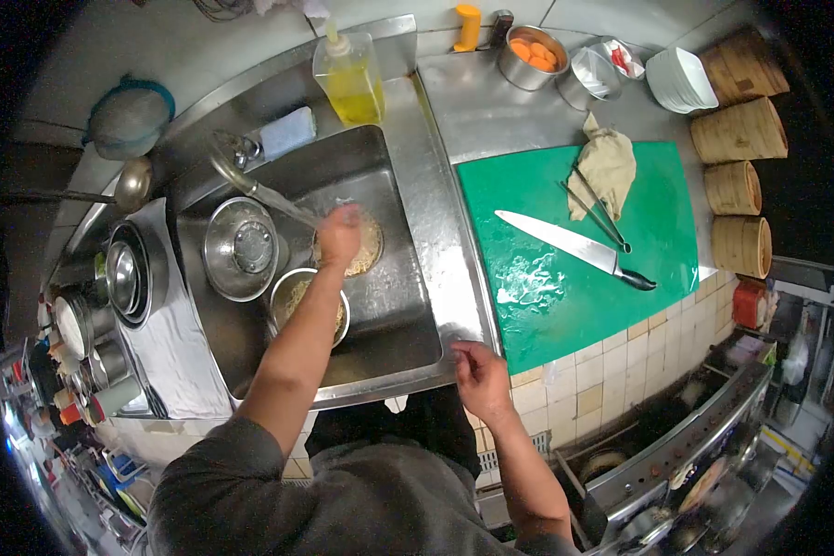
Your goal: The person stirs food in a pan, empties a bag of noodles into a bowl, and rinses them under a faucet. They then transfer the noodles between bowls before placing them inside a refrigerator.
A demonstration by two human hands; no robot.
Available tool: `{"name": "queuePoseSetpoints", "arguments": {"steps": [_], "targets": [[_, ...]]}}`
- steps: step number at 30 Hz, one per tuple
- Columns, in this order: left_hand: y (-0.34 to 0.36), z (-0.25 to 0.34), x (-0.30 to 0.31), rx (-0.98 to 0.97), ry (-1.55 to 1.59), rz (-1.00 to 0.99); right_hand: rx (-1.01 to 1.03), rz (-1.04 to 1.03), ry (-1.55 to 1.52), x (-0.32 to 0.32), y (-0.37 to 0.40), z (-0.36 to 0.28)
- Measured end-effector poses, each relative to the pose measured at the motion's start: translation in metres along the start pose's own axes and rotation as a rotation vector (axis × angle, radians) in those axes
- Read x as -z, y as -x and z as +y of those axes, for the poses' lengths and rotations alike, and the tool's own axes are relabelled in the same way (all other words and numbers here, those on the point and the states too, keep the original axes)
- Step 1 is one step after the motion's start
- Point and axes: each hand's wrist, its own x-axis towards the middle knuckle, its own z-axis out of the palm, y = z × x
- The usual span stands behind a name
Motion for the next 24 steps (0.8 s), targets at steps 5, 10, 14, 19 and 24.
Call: {"name": "queuePoseSetpoints", "arguments": {"steps": [5, 10, 14, 19, 24], "targets": [[0.037, -0.044, -0.018, 0.437, -0.154, 0.319, 0.114, 0.044, 0.128, 0.011, -0.004, -0.025], [0.064, -0.008, -0.031, 0.372, -0.470, 0.030, 0.029, -0.023, 0.028, -0.016, -0.015, -0.019], [0.054, -0.003, -0.023, 0.362, -0.593, -0.058, 0.103, -0.136, 0.066, -0.048, -0.034, -0.028], [0.036, -0.025, -0.009, 0.122, -0.450, -0.111, 0.179, -0.164, -0.065, -0.084, -0.087, -0.107], [0.035, 0.020, 0.020, 0.043, -0.343, -0.143, 0.343, -0.126, -0.252, -0.155, -0.179, -0.151]]}}
